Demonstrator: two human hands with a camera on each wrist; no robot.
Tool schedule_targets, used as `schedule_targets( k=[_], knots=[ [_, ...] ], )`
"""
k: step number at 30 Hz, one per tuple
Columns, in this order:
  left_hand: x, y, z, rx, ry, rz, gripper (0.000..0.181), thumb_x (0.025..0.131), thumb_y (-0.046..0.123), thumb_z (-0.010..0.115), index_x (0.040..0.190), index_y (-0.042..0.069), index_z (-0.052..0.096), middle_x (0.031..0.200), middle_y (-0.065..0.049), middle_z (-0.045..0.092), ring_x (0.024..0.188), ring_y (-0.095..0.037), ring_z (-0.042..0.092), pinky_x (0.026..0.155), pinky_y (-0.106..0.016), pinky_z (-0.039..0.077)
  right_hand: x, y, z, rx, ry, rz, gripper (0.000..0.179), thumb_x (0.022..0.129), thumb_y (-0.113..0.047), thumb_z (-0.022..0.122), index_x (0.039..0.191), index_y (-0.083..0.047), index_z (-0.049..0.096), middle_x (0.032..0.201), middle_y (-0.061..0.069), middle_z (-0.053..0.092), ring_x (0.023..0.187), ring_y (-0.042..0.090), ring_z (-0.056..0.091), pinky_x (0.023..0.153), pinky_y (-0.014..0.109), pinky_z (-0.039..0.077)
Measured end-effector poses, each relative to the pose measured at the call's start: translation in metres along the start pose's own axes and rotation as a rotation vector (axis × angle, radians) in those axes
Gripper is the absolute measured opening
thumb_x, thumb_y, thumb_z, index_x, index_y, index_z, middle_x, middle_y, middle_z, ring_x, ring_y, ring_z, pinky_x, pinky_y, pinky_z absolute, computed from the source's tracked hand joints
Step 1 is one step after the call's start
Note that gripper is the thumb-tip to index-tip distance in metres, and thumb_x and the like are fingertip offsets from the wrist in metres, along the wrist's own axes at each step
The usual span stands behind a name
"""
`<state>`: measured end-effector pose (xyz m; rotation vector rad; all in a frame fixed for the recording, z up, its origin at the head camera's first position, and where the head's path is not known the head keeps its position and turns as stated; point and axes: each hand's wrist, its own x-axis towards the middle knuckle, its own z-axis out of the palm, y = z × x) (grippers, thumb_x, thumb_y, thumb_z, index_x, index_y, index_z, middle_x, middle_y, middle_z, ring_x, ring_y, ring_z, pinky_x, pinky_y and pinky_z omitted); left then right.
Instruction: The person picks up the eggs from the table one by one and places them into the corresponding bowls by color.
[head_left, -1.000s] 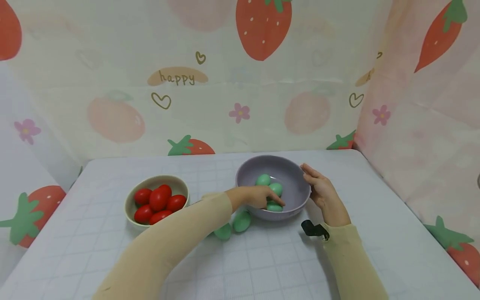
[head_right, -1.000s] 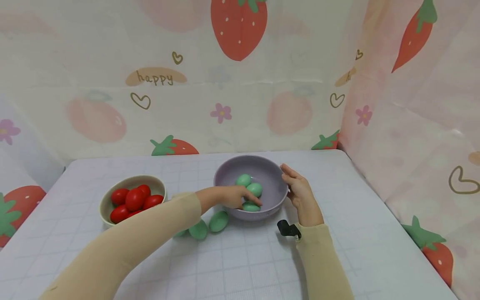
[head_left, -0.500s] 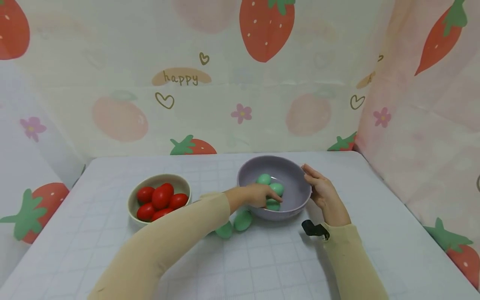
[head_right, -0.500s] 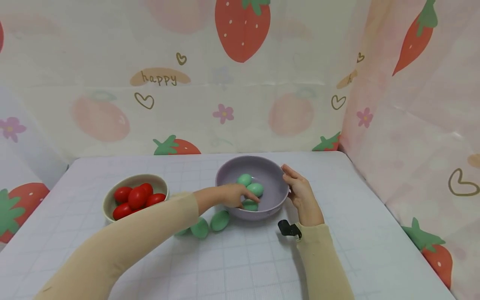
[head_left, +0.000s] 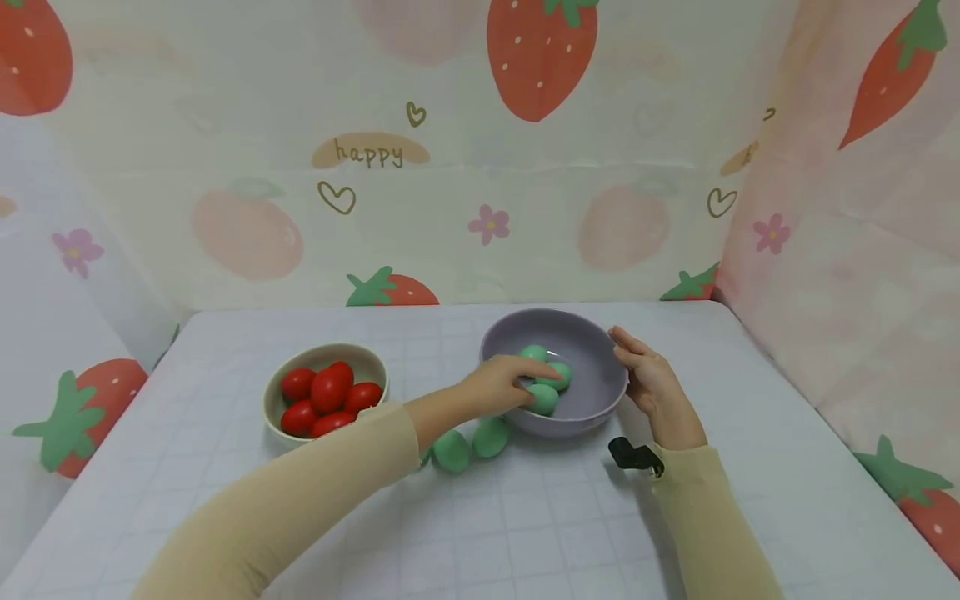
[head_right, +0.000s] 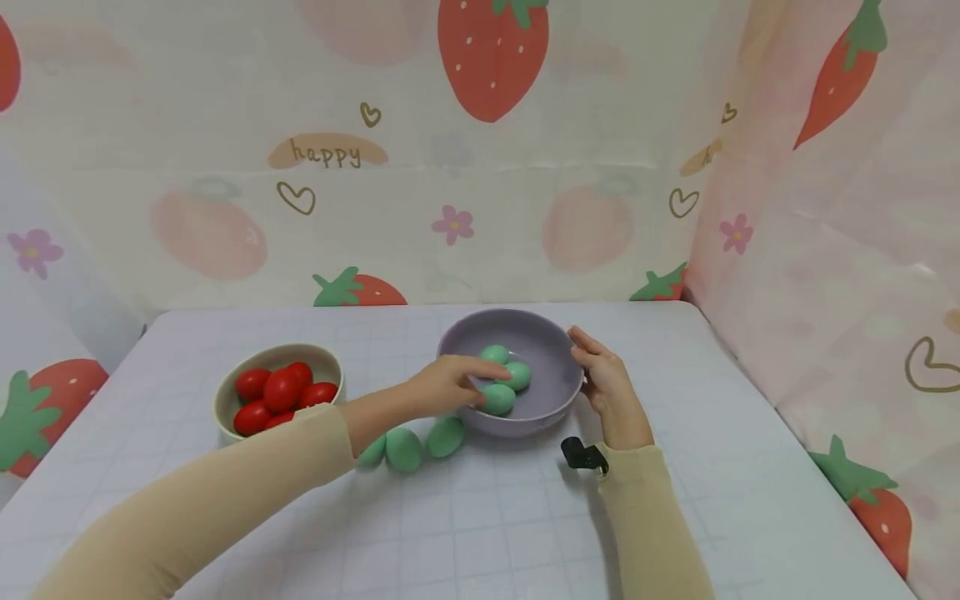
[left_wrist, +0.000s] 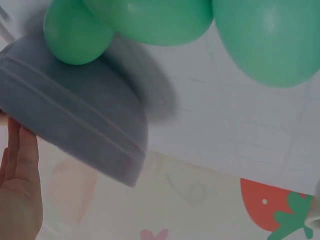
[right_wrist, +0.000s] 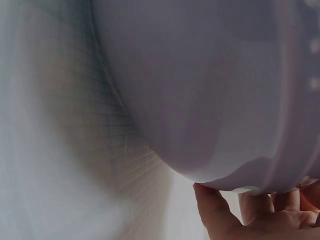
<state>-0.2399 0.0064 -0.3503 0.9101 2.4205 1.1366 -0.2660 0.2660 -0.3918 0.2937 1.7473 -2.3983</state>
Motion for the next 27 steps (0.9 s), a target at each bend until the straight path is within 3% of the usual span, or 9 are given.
schedule_targets(
  k=[3,6,11,18,27],
  knots=[
    [-0.012,0.001,-0.004,-0.087,0.027,0.005,0.045,0.089,-0.007,0.062,0.13,0.011,0.064,0.137,-0.006,0.057,0.096,-0.02,0.065,0.075,-0.021,0.05,0.0,0.0,-0.001,-0.004,-0.005,0.002,0.055,0.103,-0.002,0.039,0.153,-0.008,0.018,0.161,0.0,0.014,0.147,0.013,0.009,0.118,0.038,0.01],
    [-0.025,0.001,-0.008,-0.104,0.045,0.025,0.044,0.089,-0.005,0.062,0.132,0.008,0.062,0.134,-0.007,0.059,0.091,-0.017,0.065,0.074,-0.022,0.051,0.001,0.0,-0.002,-0.004,-0.011,0.004,0.055,0.103,-0.002,0.038,0.153,-0.009,0.016,0.161,0.0,0.013,0.147,0.013,0.008,0.118,0.037,0.01],
    [-0.049,-0.004,-0.013,-0.105,0.1,0.033,0.043,0.09,0.001,0.062,0.133,0.008,0.06,0.132,-0.008,0.059,0.104,-0.021,0.062,0.083,-0.027,0.051,0.0,-0.001,0.001,-0.006,-0.014,0.013,0.055,0.104,-0.003,0.038,0.153,-0.009,0.015,0.161,-0.001,0.012,0.147,0.013,0.008,0.118,0.038,0.011],
    [-0.075,-0.013,-0.015,-0.137,0.176,-0.035,0.042,0.092,0.005,0.063,0.133,0.01,0.06,0.136,-0.006,0.058,0.12,-0.033,0.053,0.097,-0.047,0.046,-0.002,-0.002,0.0,0.007,-0.013,0.021,0.056,0.103,-0.002,0.039,0.153,-0.011,0.016,0.16,-0.003,0.014,0.146,0.012,0.011,0.118,0.037,0.012],
    [-0.101,-0.03,-0.015,-0.142,0.272,-0.057,0.039,0.091,0.004,0.065,0.13,0.005,0.062,0.134,-0.013,0.058,0.125,-0.038,0.049,0.102,-0.058,0.038,-0.002,-0.002,0.0,0.002,-0.022,0.017,0.055,0.103,-0.003,0.039,0.153,-0.01,0.016,0.161,-0.002,0.013,0.147,0.014,0.009,0.118,0.04,0.01]
  ],
)
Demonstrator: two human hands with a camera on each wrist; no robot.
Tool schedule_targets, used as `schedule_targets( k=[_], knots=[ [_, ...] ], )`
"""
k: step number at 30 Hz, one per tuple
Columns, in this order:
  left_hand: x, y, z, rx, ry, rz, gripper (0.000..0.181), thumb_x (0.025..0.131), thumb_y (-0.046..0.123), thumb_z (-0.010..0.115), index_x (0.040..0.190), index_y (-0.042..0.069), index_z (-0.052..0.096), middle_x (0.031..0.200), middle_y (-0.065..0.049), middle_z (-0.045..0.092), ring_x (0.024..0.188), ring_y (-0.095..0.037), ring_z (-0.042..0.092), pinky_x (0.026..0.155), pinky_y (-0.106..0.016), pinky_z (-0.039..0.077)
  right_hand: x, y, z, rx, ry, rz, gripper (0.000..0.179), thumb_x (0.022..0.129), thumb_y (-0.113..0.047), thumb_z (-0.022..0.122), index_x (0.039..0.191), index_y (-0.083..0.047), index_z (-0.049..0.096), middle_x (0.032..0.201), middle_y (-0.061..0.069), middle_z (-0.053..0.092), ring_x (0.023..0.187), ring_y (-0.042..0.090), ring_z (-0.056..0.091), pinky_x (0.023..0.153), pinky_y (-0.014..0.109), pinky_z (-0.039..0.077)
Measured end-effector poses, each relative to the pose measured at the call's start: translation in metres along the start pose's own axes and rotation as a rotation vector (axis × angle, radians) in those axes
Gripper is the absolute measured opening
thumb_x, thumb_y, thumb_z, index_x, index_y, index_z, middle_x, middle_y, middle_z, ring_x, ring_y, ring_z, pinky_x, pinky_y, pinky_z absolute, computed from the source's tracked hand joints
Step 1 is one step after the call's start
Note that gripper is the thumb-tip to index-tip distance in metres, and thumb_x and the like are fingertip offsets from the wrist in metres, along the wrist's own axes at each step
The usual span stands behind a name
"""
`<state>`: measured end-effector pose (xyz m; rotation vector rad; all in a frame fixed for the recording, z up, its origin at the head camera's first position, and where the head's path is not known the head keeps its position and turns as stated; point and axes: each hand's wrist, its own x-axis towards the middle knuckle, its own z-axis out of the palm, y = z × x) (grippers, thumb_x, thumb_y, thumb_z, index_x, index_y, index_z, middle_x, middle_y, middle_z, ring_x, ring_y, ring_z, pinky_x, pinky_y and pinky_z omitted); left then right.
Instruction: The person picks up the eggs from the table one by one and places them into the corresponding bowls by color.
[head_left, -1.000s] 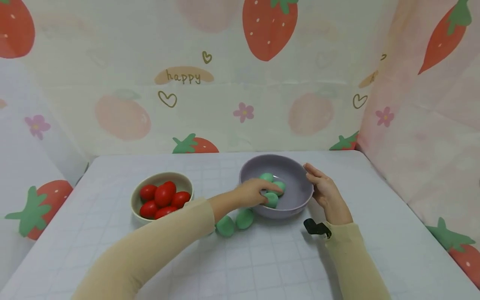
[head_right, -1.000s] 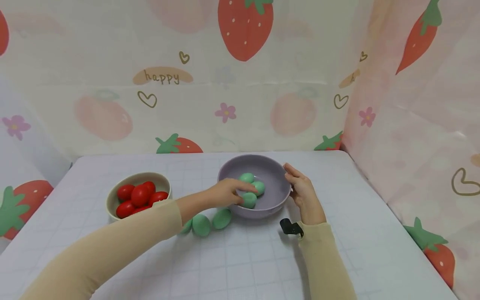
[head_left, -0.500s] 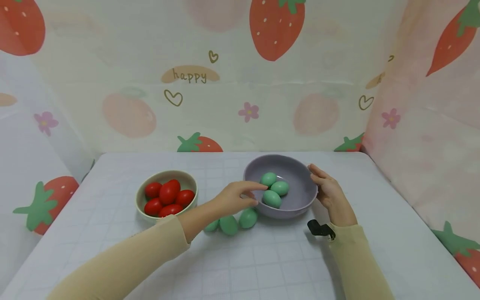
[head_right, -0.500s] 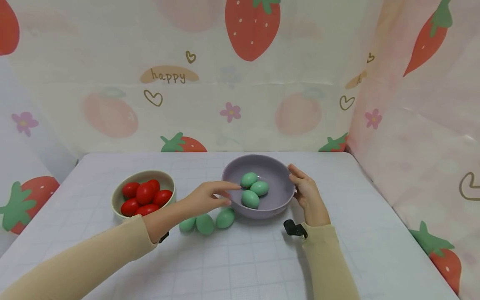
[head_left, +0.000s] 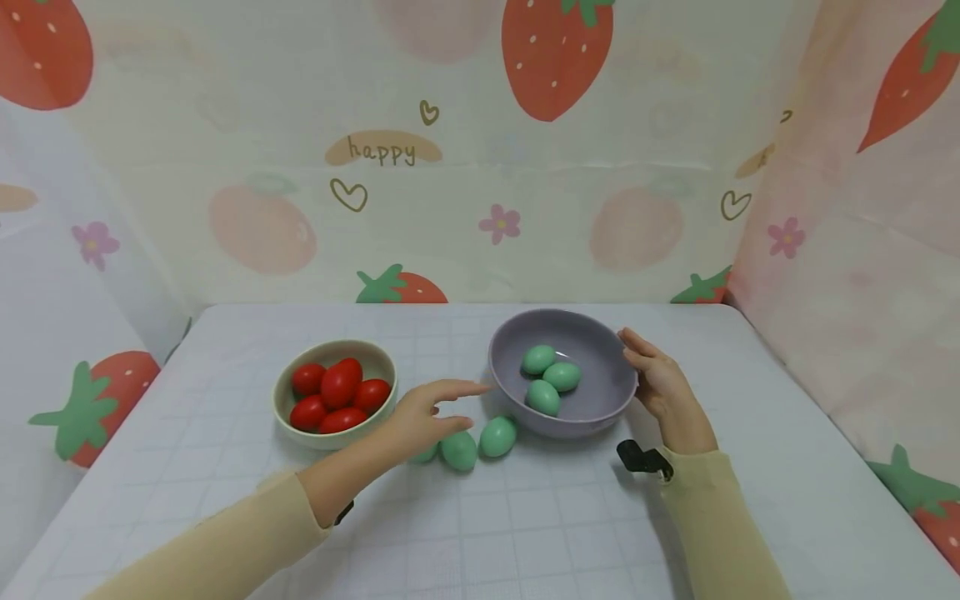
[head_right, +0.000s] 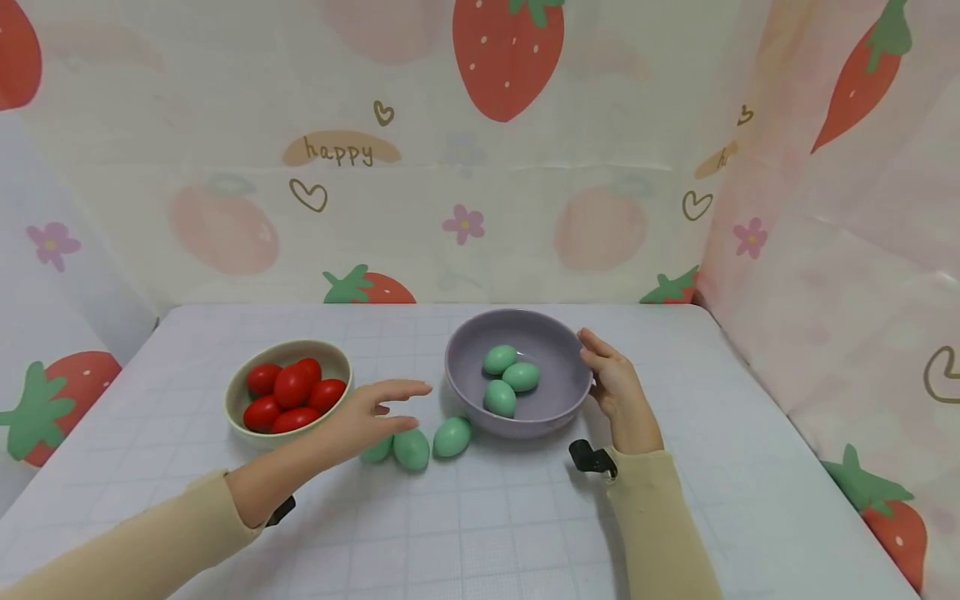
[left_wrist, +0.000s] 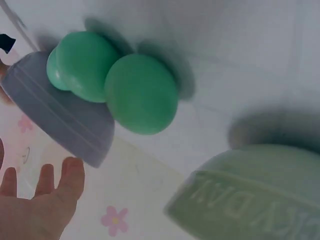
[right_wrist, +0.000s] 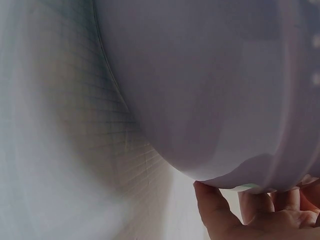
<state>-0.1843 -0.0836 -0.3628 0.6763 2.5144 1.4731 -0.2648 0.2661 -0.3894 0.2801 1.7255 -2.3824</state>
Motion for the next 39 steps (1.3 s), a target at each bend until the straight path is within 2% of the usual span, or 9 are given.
schedule_targets(
  k=[8,17,21,24,25,28,31,34,39],
  knots=[
    [-0.02,-0.013,-0.004,0.016,0.058,-0.037,0.046,0.087,0.006,0.07,0.132,0.003,0.06,0.144,-0.023,0.045,0.135,-0.041,0.036,0.107,-0.057,0.032,0.001,0.0,0.002,0.014,0.014,0.011,0.055,0.103,-0.003,0.04,0.153,-0.015,0.02,0.161,-0.003,0.014,0.146,0.012,0.011,0.118,0.037,0.012],
    [-0.032,-0.023,-0.004,0.072,0.087,-0.091,0.046,0.083,0.003,0.074,0.127,0.004,0.063,0.147,-0.026,0.039,0.137,-0.045,0.031,0.107,-0.059,0.03,0.0,0.001,0.001,0.026,0.011,0.001,0.051,0.103,-0.003,0.042,0.15,-0.021,0.031,0.161,-0.003,0.015,0.146,0.012,0.012,0.118,0.038,0.011],
    [-0.037,-0.026,-0.003,0.101,0.093,-0.124,0.047,0.082,0.003,0.075,0.127,0.005,0.064,0.147,-0.027,0.038,0.137,-0.046,0.03,0.107,-0.061,0.029,-0.001,0.001,0.001,0.04,0.003,-0.008,0.047,0.103,-0.003,0.041,0.123,-0.04,0.062,0.161,-0.001,0.014,0.146,0.012,0.012,0.117,0.038,0.011],
    [-0.039,-0.028,-0.003,0.105,0.09,-0.153,0.049,0.081,0.002,0.075,0.129,0.006,0.063,0.148,-0.028,0.036,0.137,-0.047,0.029,0.107,-0.061,0.029,-0.001,0.001,0.001,0.051,0.001,-0.008,0.049,0.102,-0.002,0.042,0.089,-0.037,0.072,0.161,-0.001,0.014,0.146,0.012,0.012,0.117,0.038,0.011],
    [-0.04,-0.029,-0.002,0.102,0.092,-0.165,0.05,0.081,0.001,0.075,0.129,0.006,0.063,0.148,-0.028,0.036,0.137,-0.047,0.028,0.107,-0.062,0.029,-0.001,0.001,0.001,0.052,0.002,-0.007,0.049,0.102,-0.002,0.042,0.089,-0.037,0.072,0.161,-0.001,0.014,0.146,0.012,0.012,0.117,0.038,0.011],
    [-0.041,-0.031,-0.002,0.097,0.101,-0.188,0.052,0.08,0.0,0.075,0.13,0.008,0.063,0.149,-0.028,0.034,0.138,-0.048,0.027,0.107,-0.062,0.029,-0.001,0.001,0.001,0.04,0.005,0.0,0.048,0.103,-0.003,0.041,0.122,-0.041,0.062,0.161,-0.002,0.014,0.146,0.011,0.012,0.117,0.038,0.012],
    [-0.039,-0.034,-0.001,0.097,0.106,-0.201,0.053,0.079,0.0,0.076,0.13,0.008,0.063,0.149,-0.03,0.033,0.137,-0.049,0.027,0.107,-0.061,0.029,0.0,0.0,0.001,0.025,0.01,0.006,0.051,0.103,-0.003,0.041,0.149,-0.024,0.033,0.161,-0.003,0.014,0.146,0.011,0.012,0.117,0.038,0.012],
    [-0.038,-0.038,-0.001,0.098,0.103,-0.209,0.053,0.078,-0.001,0.077,0.129,0.007,0.063,0.147,-0.032,0.034,0.136,-0.05,0.029,0.107,-0.06,0.03,0.0,0.0,0.001,0.02,0.016,0.012,0.054,0.103,-0.004,0.041,0.152,-0.018,0.023,0.161,-0.003,0.015,0.146,0.011,0.013,0.117,0.037,0.012],
    [-0.034,-0.044,-0.001,0.111,0.092,-0.236,0.054,0.077,-0.002,0.078,0.128,0.006,0.064,0.145,-0.033,0.036,0.135,-0.049,0.031,0.108,-0.058,0.03,0.0,0.0,0.001,0.026,0.02,0.022,0.054,0.103,-0.004,0.04,0.152,-0.016,0.021,0.161,-0.004,0.015,0.146,0.011,0.013,0.117,0.037,0.011]
  ],
)
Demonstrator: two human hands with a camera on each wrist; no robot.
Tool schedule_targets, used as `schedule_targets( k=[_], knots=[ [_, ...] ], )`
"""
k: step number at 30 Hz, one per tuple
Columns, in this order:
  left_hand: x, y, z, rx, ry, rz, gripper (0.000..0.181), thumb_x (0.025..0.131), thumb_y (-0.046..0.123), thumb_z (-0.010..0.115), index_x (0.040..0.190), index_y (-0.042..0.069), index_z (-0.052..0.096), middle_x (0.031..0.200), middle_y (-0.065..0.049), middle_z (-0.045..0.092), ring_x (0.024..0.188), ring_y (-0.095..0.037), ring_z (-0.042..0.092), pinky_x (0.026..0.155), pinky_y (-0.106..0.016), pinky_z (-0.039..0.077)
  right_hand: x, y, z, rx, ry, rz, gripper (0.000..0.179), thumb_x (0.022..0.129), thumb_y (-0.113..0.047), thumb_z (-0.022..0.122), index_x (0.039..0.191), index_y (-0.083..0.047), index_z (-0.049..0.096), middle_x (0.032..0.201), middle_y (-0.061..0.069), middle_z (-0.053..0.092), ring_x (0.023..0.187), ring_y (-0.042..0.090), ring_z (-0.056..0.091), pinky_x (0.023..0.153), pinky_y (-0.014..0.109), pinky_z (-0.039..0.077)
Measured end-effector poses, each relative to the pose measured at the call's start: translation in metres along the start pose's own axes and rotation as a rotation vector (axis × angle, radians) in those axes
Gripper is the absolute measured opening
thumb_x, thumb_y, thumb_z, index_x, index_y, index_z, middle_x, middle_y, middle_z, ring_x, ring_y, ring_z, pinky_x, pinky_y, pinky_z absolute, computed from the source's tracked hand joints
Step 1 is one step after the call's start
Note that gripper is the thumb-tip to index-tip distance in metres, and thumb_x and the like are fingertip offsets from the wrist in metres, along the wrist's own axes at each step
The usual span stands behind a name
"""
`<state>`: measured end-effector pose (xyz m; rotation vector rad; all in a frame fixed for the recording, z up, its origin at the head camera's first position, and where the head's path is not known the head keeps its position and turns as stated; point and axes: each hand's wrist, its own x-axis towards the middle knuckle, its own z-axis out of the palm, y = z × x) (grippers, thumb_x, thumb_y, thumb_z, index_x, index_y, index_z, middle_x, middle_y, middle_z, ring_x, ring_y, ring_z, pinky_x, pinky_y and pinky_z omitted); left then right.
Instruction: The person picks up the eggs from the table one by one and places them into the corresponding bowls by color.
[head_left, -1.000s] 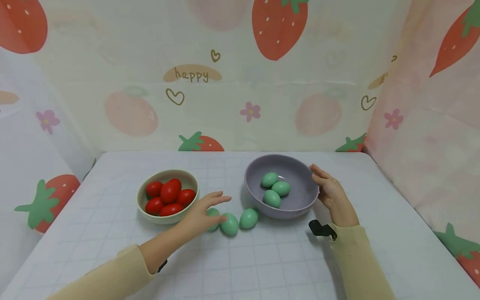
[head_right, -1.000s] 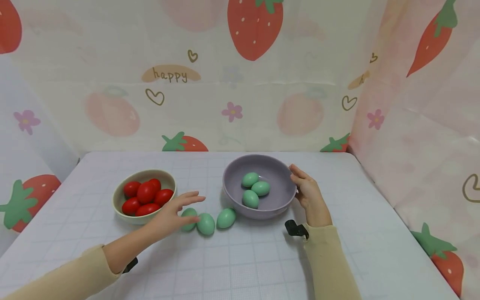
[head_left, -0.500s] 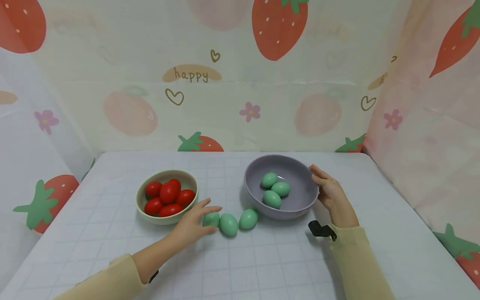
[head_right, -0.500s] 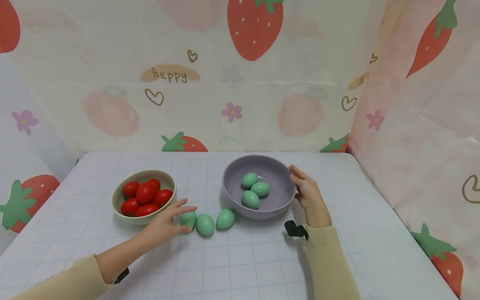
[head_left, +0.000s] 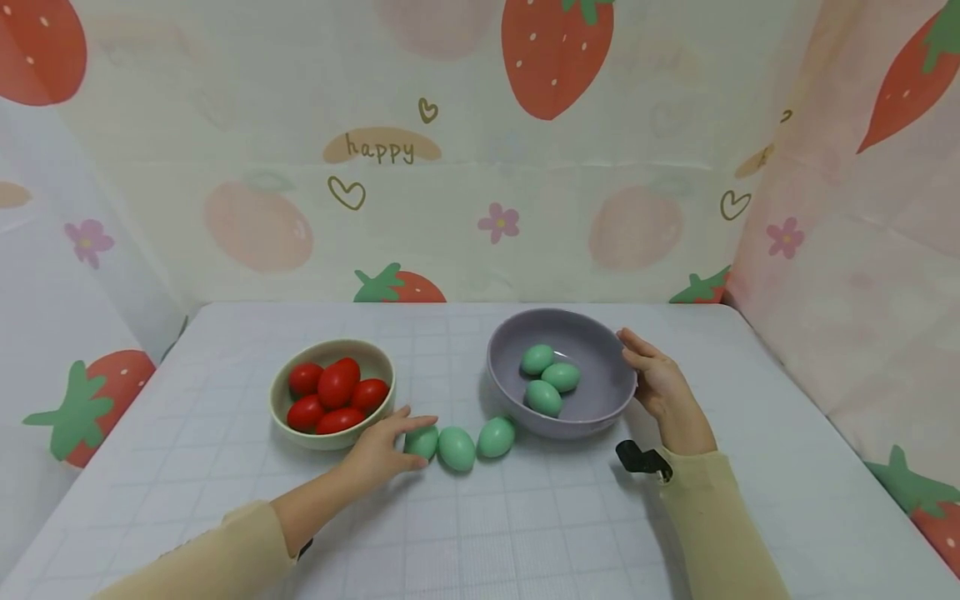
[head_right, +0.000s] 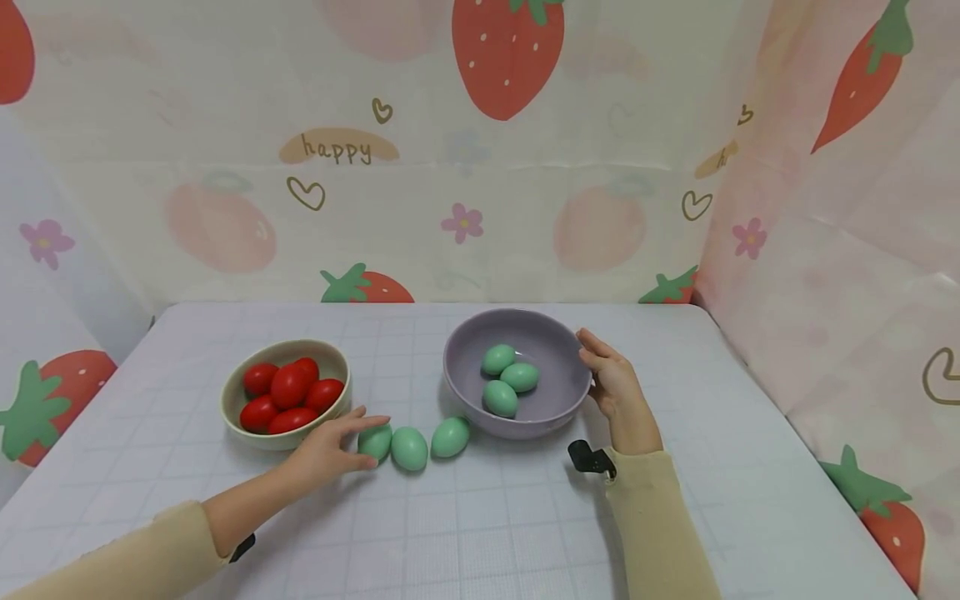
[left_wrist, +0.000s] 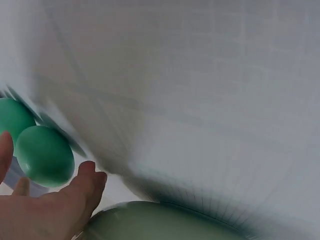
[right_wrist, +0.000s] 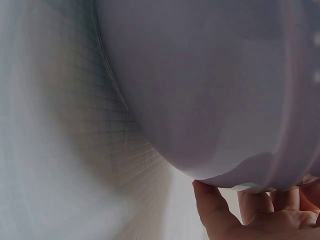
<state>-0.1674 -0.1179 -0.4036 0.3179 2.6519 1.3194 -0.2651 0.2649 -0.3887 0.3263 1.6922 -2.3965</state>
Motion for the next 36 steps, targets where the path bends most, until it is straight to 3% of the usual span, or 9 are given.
schedule_targets(
  k=[10,26,29,31,33,35,36],
  knots=[
    [0.0042,-0.0046,0.0021,0.031,-0.038,0.006,0.051,0.078,0.0,0.077,0.126,0.006,0.065,0.142,-0.031,0.042,0.133,-0.049,0.036,0.108,-0.058,0.03,-0.0004,-0.0006,0.0001,-0.014,0.002,0.0,0.055,0.103,-0.004,0.04,0.153,-0.014,0.019,0.161,-0.004,0.015,0.145,0.011,0.014,0.117,0.037,0.013],
    [0.0083,-0.0052,0.003,0.01,0.003,-0.007,0.046,0.075,-0.005,0.077,0.12,0.003,0.068,0.134,-0.028,0.053,0.129,-0.042,0.045,0.107,-0.051,0.036,0.0005,0.0007,-0.0015,0.008,-0.003,-0.003,0.051,0.103,-0.005,0.042,0.149,-0.024,0.034,0.16,-0.005,0.017,0.145,0.011,0.015,0.117,0.037,0.014],
    [0.0091,-0.0051,0.0035,0.002,0.002,-0.016,0.046,0.076,-0.005,0.077,0.121,0.002,0.068,0.134,-0.028,0.053,0.13,-0.041,0.045,0.107,-0.051,0.035,0.0008,0.0013,-0.0023,0.018,-0.003,-0.01,0.047,0.103,-0.004,0.042,0.135,-0.035,0.054,0.16,-0.005,0.018,0.145,0.011,0.015,0.117,0.037,0.013],
    [0.0091,-0.0049,0.0037,-0.003,0.002,-0.023,0.046,0.076,-0.005,0.076,0.121,0.002,0.068,0.134,-0.028,0.053,0.13,-0.042,0.044,0.107,-0.051,0.035,0.0005,0.0014,-0.0023,0.026,-0.006,-0.015,0.047,0.102,-0.003,0.042,0.112,-0.042,0.068,0.16,-0.005,0.018,0.145,0.011,0.015,0.117,0.038,0.012],
    [0.0088,-0.0042,0.0038,-0.007,0.001,-0.028,0.046,0.077,-0.005,0.076,0.121,0.002,0.067,0.135,-0.028,0.052,0.13,-0.042,0.044,0.107,-0.051,0.035,0.0008,0.0015,-0.0029,0.031,-0.013,-0.02,0.049,0.102,-0.003,0.042,0.092,-0.039,0.073,0.16,-0.004,0.017,0.145,0.011,0.014,0.117,0.038,0.011],
    [0.0083,-0.0032,0.0037,-0.012,0.004,-0.03,0.046,0.077,-0.005,0.076,0.122,0.001,0.067,0.135,-0.028,0.052,0.13,-0.042,0.043,0.108,-0.052,0.034,0.0008,0.0014,-0.0029,0.037,-0.018,-0.019,0.05,0.103,-0.003,0.041,0.087,-0.037,0.073,0.161,-0.004,0.017,0.145,0.011,0.013,0.117,0.038,0.011],
    [0.0079,-0.0028,0.0036,-0.017,0.005,-0.033,0.046,0.077,-0.005,0.076,0.122,0.001,0.067,0.135,-0.028,0.052,0.13,-0.042,0.043,0.108,-0.052,0.034,0.0006,0.0015,-0.0029,0.036,-0.018,-0.018,0.049,0.103,-0.003,0.041,0.094,-0.04,0.072,0.161,-0.004,0.016,0.145,0.011,0.013,0.117,0.037,0.011]
  ],
)
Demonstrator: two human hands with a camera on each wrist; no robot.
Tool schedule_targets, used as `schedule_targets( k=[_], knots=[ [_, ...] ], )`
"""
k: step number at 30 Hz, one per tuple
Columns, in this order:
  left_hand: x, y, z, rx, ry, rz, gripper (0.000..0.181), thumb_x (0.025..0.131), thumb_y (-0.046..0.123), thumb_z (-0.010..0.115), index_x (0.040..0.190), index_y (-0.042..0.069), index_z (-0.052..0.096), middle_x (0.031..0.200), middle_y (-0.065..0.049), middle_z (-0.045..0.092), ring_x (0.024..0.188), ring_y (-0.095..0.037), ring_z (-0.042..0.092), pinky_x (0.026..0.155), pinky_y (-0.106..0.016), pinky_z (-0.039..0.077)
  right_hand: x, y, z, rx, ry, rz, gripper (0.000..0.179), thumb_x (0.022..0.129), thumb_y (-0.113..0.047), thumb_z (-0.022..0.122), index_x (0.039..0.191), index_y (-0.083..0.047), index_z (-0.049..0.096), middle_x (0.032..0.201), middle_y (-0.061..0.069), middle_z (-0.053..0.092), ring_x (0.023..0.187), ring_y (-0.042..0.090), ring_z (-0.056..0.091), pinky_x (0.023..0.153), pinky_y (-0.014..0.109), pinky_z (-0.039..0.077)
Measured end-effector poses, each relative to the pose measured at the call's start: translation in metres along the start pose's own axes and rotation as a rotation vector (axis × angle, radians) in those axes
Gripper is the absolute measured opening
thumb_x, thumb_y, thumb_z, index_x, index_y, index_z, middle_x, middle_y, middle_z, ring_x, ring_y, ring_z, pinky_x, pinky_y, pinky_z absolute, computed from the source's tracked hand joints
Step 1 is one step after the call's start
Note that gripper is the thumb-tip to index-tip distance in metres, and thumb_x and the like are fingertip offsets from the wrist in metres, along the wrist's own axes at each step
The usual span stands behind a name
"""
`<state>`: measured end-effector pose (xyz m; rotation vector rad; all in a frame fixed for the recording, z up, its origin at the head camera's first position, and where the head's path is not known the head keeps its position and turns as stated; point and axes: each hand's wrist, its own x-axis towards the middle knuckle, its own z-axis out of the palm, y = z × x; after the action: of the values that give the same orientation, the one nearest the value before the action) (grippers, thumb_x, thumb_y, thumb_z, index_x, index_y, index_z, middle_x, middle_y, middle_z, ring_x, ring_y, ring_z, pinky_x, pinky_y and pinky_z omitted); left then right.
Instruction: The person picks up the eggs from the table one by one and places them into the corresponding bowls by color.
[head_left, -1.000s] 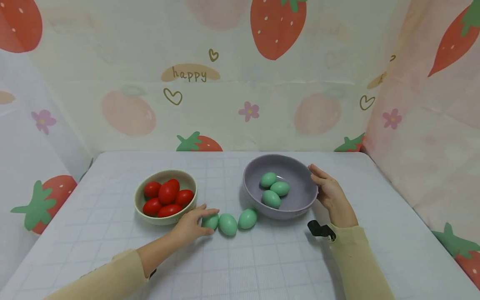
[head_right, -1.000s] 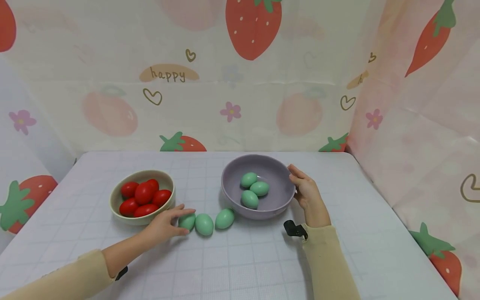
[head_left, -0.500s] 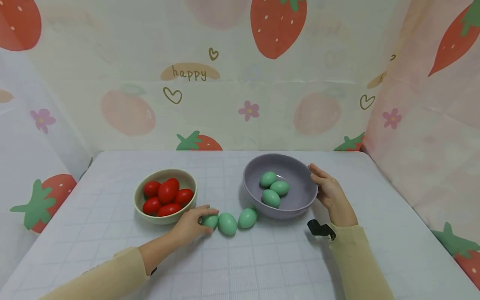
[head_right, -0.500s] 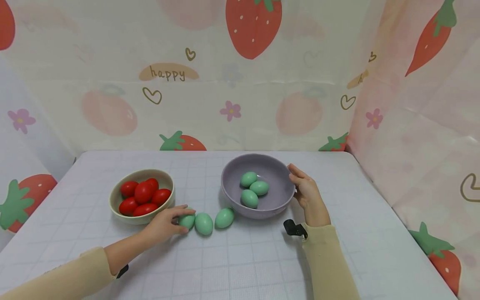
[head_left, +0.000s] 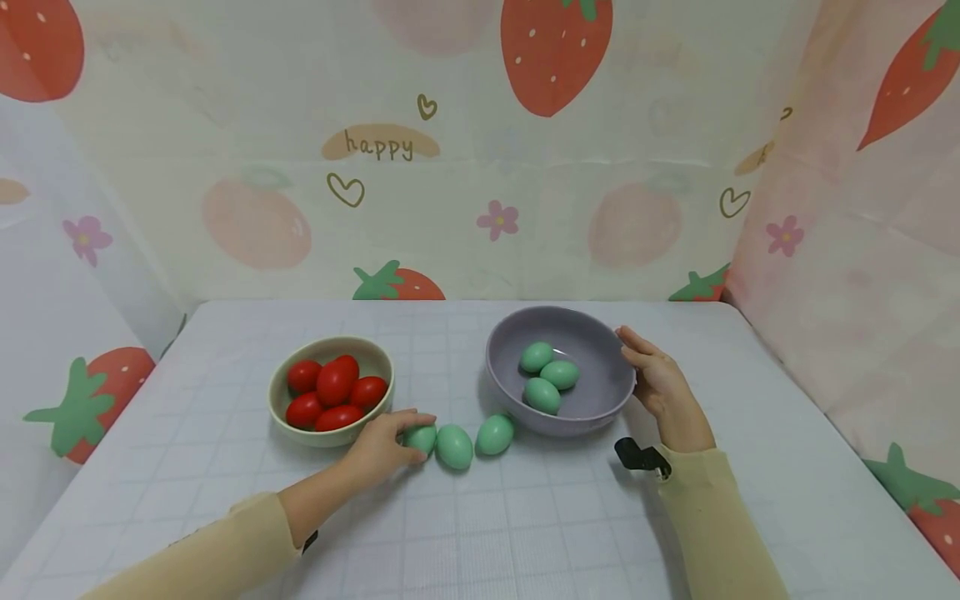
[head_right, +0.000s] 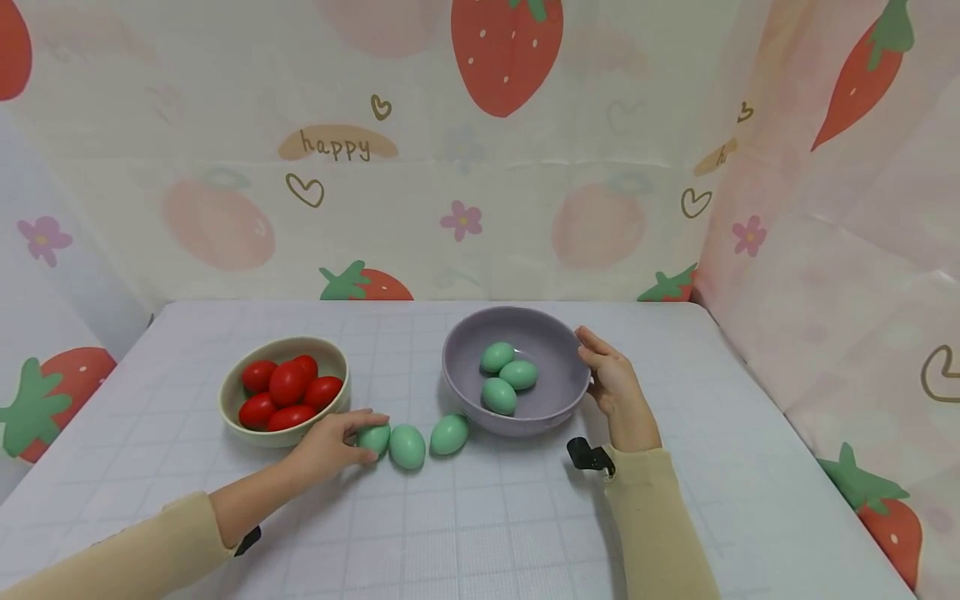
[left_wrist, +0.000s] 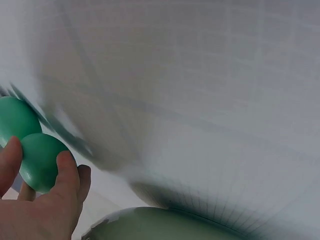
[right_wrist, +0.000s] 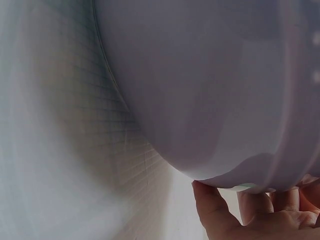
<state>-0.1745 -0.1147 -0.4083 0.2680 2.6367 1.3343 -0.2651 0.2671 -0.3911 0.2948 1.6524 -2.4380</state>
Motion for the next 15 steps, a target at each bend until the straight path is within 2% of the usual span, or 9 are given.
schedule_targets(
  k=[3,5,6,9,15],
  knots=[
    [-0.001,0.002,-0.001,-0.008,0.009,-0.001,0.046,0.077,-0.005,0.076,0.121,0.001,0.067,0.135,-0.028,0.052,0.13,-0.042,0.043,0.108,-0.051,0.033,0.0,0.0,0.001,-0.01,0.008,0.008,0.047,0.103,-0.003,0.041,0.128,-0.039,0.059,0.16,-0.005,0.016,0.145,0.011,0.014,0.117,0.036,0.012],
    [-0.002,0.005,-0.002,-0.01,0.016,0.0,0.045,0.077,-0.005,0.075,0.121,0.001,0.067,0.135,-0.027,0.052,0.13,-0.041,0.044,0.108,-0.051,0.034,-0.001,-0.001,0.001,-0.02,0.015,0.011,0.049,0.103,-0.004,0.041,0.146,-0.028,0.04,0.16,-0.005,0.016,0.145,0.011,0.014,0.117,0.036,0.012],
    [-0.003,0.006,-0.002,-0.012,0.017,-0.002,0.045,0.078,-0.006,0.075,0.122,0.001,0.067,0.136,-0.027,0.052,0.13,-0.041,0.044,0.108,-0.051,0.034,-0.001,-0.001,0.002,-0.022,0.018,0.013,0.051,0.103,-0.004,0.041,0.15,-0.022,0.031,0.16,-0.004,0.016,0.145,0.01,0.014,0.117,0.036,0.013],
    [-0.004,0.01,-0.004,-0.011,0.014,0.01,0.046,0.078,-0.004,0.075,0.123,0.001,0.066,0.137,-0.027,0.051,0.13,-0.042,0.044,0.107,-0.051,0.035,-0.002,-0.001,0.003,-0.027,0.012,0.009,0.054,0.103,-0.004,0.04,0.153,-0.015,0.02,0.161,-0.003,0.014,0.146,0.01,0.012,0.117,0.036,0.013],
    [-0.004,0.018,-0.007,-0.044,0.0,0.021,0.047,0.081,-0.004,0.073,0.126,0.002,0.064,0.14,-0.027,0.047,0.131,-0.042,0.043,0.107,-0.051,0.035,-0.002,-0.001,0.005,0.009,0.018,0.005,0.054,0.104,-0.003,0.038,0.153,-0.014,0.017,0.161,-0.002,0.013,0.145,0.009,0.014,0.116,0.03,0.016]
  ],
)
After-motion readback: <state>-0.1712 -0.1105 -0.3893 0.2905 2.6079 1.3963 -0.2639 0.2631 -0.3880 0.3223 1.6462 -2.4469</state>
